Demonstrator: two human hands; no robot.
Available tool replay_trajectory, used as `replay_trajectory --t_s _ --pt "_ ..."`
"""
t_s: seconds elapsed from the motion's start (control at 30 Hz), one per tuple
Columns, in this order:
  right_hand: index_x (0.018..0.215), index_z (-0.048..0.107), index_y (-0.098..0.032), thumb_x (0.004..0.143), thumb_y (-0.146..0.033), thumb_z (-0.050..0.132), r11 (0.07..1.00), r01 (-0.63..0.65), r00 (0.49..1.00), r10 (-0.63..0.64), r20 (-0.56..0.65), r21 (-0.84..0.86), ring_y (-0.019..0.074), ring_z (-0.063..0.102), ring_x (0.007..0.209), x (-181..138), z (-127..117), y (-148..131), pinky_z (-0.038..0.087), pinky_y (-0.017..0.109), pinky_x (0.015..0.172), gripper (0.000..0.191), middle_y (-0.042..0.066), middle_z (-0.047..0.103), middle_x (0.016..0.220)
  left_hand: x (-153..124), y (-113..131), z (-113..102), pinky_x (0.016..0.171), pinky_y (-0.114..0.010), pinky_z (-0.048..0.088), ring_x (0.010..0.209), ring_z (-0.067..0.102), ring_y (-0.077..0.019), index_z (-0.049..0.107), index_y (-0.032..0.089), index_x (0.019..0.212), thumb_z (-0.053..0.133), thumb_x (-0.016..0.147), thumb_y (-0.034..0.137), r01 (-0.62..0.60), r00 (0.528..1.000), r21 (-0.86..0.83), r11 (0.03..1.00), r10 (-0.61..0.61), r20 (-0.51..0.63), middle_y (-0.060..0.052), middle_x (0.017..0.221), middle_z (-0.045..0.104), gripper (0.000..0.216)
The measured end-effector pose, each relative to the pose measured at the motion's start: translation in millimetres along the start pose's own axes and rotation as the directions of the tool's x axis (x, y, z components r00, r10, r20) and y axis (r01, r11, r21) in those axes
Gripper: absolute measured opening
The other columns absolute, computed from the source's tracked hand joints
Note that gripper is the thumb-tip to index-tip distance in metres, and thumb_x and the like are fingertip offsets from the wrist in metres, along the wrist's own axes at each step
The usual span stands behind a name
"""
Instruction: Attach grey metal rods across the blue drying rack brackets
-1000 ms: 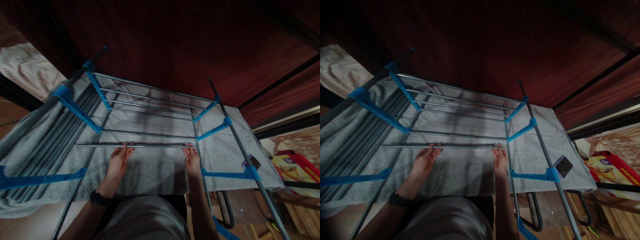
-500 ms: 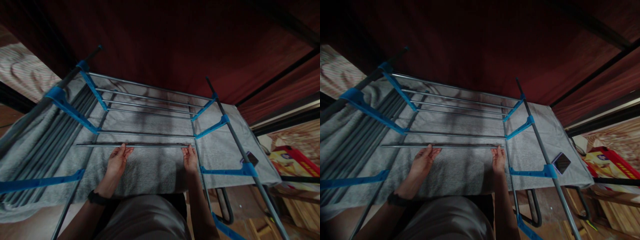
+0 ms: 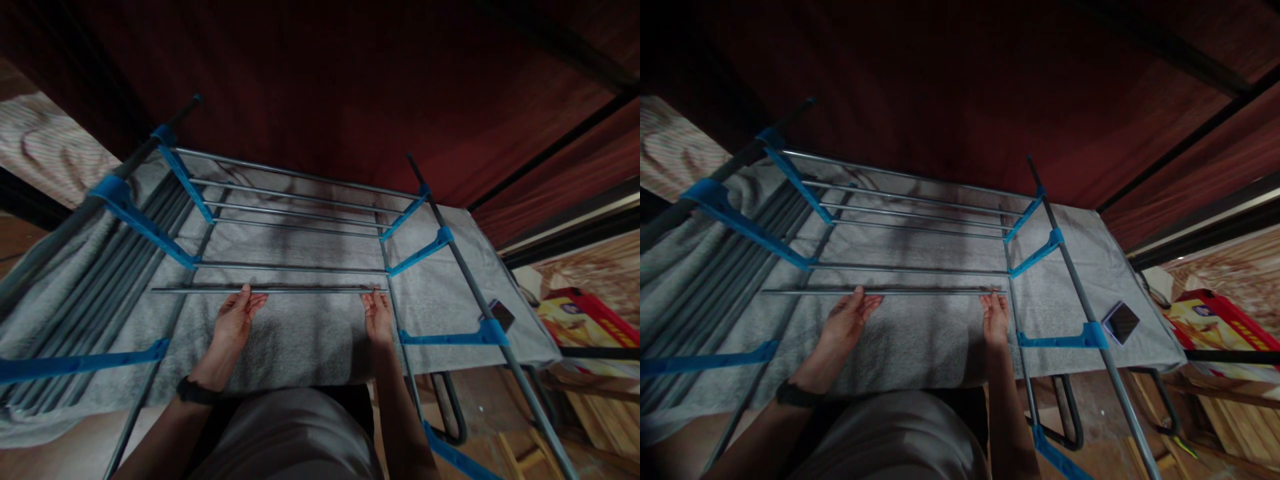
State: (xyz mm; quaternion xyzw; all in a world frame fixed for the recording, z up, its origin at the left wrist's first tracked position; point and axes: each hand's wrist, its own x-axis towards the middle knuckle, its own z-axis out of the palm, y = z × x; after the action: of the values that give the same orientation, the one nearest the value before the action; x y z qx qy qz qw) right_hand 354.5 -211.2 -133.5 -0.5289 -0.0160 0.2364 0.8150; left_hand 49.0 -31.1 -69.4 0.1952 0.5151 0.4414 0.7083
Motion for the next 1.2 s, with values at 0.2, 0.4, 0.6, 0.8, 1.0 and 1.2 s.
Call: replay_trajectory --t_s 0.2,0.4,0.6,0.8,1.0,1.2 --pt "0.081 0.056 -0.028 0.082 -0.046 0.093 1.0 0.001 1.0 -0.001 0.014 -0.031 0.0123 0.071 0.071 -1.2 3.9 -0.6 0.065 0.031 0.089 0.042 -0.009 0.068 0.072 -3.1 0.8 2.2 0.08 -0.028 0.069 0.07 0.08 -0.016 0.055 0.022 0.065 0.098 0.083 0.024 0.001 0.999 -0.047 0.999 -0.003 -0.036 0.002 0.066 0.073 0.047" --pt "0.078 0.056 -0.028 0.077 -0.048 0.097 0.999 -0.013 0.999 0.014 0.034 -0.035 0.0143 0.074 0.073 -8.0 9.5 -5.0 0.065 0.033 0.088 0.046 -0.008 0.068 0.071 1.0 4.4 -1.8 0.088 -0.029 0.069 0.073 0.08 -0.015 0.055 0.022 0.064 0.09 0.081 0.004 0.05 0.998 -0.059 0.997 -0.053 -0.041 0.003 0.069 0.072 0.043" --pt "0.08 0.059 -0.026 0.074 -0.049 0.1 0.999 -0.017 1.0 0.018 0.026 -0.041 0.0138 0.075 0.071 -11.1 15.3 -8.6 0.065 0.031 0.08 0.047 -0.008 0.071 0.072 8.3 3.1 -3.9 0.086 -0.03 0.069 0.078 0.082 -0.0192 0.058 0.024 0.065 0.094 0.077 0.005 0.057 0.998 -0.02 0.998 -0.058 -0.036 0.001 0.072 0.074 0.042" --pt "0.083 0.066 -0.026 0.07 -0.047 0.102 1.0 0.001 1.0 0.0 0.029 -0.013 0.0111 0.074 0.07 -10.4 15.1 -5.7 0.067 0.029 0.082 0.044 -0.008 0.074 0.076 3.8 4.4 0.6 0.087 -0.03 0.07 0.072 0.08 -0.0169 0.058 0.023 0.061 0.091 0.081 0.005 0.082 0.996 -0.023 0.996 -0.083 -0.043 0.001 0.067 0.072 0.043" --pt "0.085 0.066 -0.028 0.077 -0.048 0.096 1.0 0.003 0.999 -0.002 0.034 -0.007 0.012 0.075 0.073 -8.9 12.5 -4.6 0.068 0.031 0.084 0.037 -0.008 0.077 0.079 0.2 6.0 2.4 0.085 -0.028 0.07 0.07 0.08 -0.0163 0.054 0.023 0.058 0.09 0.082 0.005 0.076 0.996 -0.033 0.997 -0.078 -0.034 0.001 0.065 0.071 0.047" --pt "0.095 0.074 -0.027 0.084 -0.061 0.086 1.0 -0.007 0.999 0.006 0.039 0.002 0.0148 0.078 0.077 -8.5 12.0 -6.1 0.069 0.034 0.085 0.037 -0.003 0.08 0.081 0.9 4.3 1.9 0.088 -0.03 0.071 0.07 0.081 -0.0165 0.058 0.021 0.062 0.094 0.081 0.008 0.056 0.998 -0.036 0.998 -0.057 -0.04 0.002 0.064 0.071 0.042"
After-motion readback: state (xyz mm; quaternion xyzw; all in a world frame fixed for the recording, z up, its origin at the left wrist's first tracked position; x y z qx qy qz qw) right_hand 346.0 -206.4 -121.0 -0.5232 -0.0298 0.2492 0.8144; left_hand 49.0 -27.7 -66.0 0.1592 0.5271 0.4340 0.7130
